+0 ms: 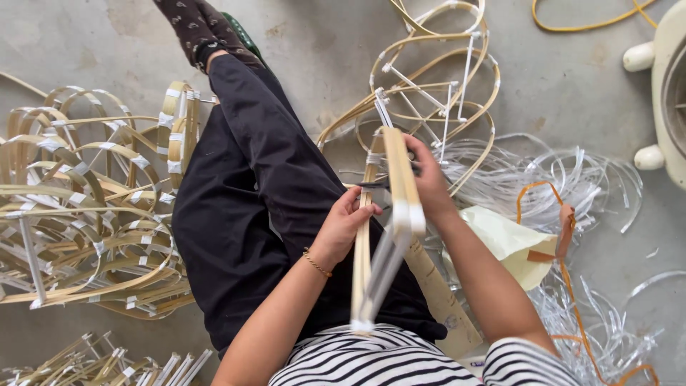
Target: Assembling or manipulating bamboo and plastic furniture components by hand.
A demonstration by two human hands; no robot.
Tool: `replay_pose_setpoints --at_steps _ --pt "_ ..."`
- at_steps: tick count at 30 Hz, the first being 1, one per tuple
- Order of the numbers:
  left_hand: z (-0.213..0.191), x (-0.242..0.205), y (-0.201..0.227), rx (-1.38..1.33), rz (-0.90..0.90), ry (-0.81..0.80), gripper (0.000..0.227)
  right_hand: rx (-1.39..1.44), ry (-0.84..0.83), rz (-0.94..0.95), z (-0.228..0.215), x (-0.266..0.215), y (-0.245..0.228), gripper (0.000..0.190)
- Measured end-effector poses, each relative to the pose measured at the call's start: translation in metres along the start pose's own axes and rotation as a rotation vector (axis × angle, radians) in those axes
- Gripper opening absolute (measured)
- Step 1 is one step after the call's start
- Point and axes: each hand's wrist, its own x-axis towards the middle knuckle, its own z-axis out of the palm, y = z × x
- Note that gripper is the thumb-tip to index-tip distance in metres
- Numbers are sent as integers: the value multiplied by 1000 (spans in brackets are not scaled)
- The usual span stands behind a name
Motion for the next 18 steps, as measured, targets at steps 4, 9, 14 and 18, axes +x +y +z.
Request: replay_pose_setpoints --at_steps 4,9,14,18 --pt "-6 26 -7 -51 98 150 30 -56 -133 110 -13 -32 8 59" --pt "12 35 4 -17 232 241 26 -223 -176 114 19 -58 -7 70" --pt "-12 20 -12 247 478 -17 32 88 64 -66 -6 -22 66 29" --pt "-14 -17 43 55 -91 -180 59 -163 104 -128 -34 -13 41 19"
